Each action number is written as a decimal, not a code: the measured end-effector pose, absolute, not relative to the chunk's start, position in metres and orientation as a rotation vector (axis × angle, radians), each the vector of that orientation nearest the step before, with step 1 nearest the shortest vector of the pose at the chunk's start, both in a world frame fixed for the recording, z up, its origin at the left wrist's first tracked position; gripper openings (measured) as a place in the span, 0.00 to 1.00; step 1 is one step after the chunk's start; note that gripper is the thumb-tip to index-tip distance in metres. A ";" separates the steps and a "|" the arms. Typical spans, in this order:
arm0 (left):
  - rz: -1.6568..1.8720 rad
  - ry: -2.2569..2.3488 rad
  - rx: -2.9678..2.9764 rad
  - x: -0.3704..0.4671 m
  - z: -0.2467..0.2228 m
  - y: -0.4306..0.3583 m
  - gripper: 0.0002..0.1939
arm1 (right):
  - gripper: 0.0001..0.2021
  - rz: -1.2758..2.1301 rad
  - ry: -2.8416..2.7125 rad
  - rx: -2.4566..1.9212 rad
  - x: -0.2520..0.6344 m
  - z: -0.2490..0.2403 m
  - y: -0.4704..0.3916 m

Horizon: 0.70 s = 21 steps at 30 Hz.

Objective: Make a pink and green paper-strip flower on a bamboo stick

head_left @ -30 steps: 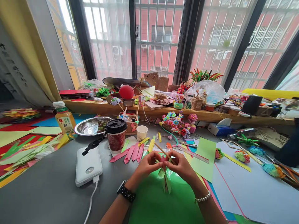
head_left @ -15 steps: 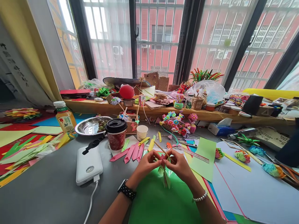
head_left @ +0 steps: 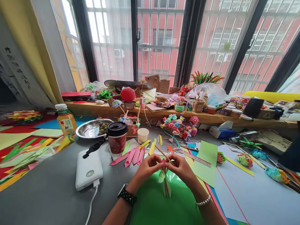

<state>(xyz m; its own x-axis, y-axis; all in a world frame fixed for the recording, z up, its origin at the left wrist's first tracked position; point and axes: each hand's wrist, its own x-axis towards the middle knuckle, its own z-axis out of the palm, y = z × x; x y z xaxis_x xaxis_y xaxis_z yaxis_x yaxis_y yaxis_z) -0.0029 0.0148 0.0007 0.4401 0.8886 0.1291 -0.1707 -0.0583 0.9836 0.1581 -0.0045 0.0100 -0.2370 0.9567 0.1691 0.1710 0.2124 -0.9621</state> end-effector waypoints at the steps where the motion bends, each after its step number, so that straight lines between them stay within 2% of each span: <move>1: 1.005 0.712 1.353 -0.003 0.001 0.015 0.12 | 0.14 1.127 -1.601 -1.090 0.158 0.010 -0.004; 14: 1.034 0.740 1.372 -0.001 -0.001 0.015 0.13 | 0.10 1.035 -1.577 -1.129 0.154 0.006 -0.007; 21: 1.104 0.848 1.575 -0.002 0.007 0.010 0.10 | 0.13 1.026 -1.584 -1.134 0.154 0.007 -0.008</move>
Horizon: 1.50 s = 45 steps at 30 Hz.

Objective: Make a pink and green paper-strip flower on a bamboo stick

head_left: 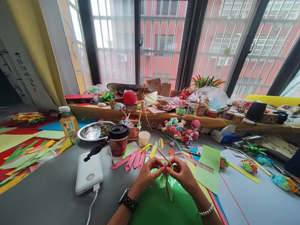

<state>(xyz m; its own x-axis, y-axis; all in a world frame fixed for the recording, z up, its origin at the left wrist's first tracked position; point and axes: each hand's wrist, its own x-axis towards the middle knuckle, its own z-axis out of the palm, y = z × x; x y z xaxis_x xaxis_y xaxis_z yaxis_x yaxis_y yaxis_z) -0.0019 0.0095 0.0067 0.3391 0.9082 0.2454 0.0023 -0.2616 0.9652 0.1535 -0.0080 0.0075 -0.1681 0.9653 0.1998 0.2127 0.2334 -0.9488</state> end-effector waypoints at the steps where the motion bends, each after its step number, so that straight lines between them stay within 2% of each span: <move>1: 1.106 0.860 1.583 -0.002 0.008 0.009 0.10 | 0.13 1.032 -1.581 -1.121 0.154 0.008 -0.008; 28: 1.070 0.846 1.525 -0.002 0.005 0.010 0.12 | 0.15 1.078 -1.571 -1.089 0.156 0.010 -0.006; 41: 1.092 0.855 1.629 -0.003 0.008 0.008 0.10 | 0.10 0.823 -1.675 -1.187 0.153 0.013 -0.011; 45: 1.101 0.850 1.648 -0.003 0.009 0.006 0.10 | 0.10 0.848 -1.681 -1.160 0.155 0.015 -0.011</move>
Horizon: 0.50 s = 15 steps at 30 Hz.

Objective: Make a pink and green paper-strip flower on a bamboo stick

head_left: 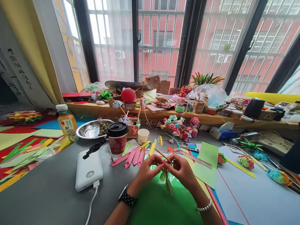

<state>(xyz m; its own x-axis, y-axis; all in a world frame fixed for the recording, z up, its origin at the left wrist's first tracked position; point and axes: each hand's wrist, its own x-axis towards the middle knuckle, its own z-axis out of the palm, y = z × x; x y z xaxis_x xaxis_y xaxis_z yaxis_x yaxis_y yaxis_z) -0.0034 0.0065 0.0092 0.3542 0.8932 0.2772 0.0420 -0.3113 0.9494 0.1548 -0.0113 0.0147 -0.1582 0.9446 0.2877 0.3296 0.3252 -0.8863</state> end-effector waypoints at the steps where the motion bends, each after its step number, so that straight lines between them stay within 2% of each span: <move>1: 1.095 0.845 1.645 -0.004 0.010 0.006 0.09 | 0.10 0.870 -1.686 -1.150 0.156 0.015 -0.011; 15: 1.091 0.863 1.774 -0.003 0.013 0.003 0.08 | 0.07 0.792 -1.749 -1.197 0.157 0.020 -0.013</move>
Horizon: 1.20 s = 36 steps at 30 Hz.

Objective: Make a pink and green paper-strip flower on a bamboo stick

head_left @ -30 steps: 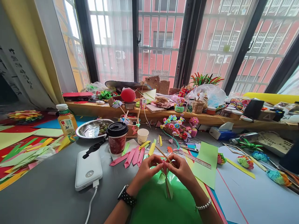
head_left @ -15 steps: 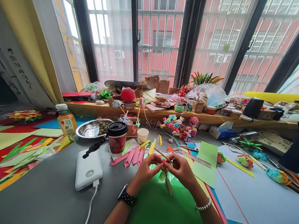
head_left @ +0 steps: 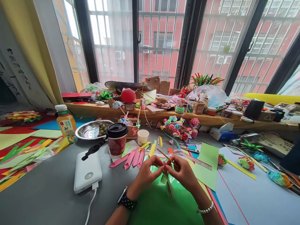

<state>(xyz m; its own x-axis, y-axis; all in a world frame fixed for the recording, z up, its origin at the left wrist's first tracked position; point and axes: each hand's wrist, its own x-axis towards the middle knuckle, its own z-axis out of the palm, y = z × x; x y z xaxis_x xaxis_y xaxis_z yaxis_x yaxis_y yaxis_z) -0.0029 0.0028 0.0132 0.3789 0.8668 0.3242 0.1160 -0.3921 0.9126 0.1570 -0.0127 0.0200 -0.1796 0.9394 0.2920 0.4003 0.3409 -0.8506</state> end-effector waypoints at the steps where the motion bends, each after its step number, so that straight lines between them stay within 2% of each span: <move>1: 1.087 0.860 1.771 -0.003 0.013 0.003 0.08 | 0.07 0.805 -1.759 -1.191 0.158 0.021 -0.012; 17: 0.968 0.867 1.778 -0.004 0.012 0.008 0.09 | 0.06 0.725 -1.854 -1.245 0.156 0.021 -0.013; 28: 0.837 0.828 1.605 -0.008 -0.003 0.019 0.14 | 0.07 0.748 -1.900 -1.246 0.157 0.011 -0.007; 36: 0.865 0.955 1.727 -0.007 0.002 0.014 0.11 | 0.04 0.531 -1.970 -1.324 0.153 0.010 -0.010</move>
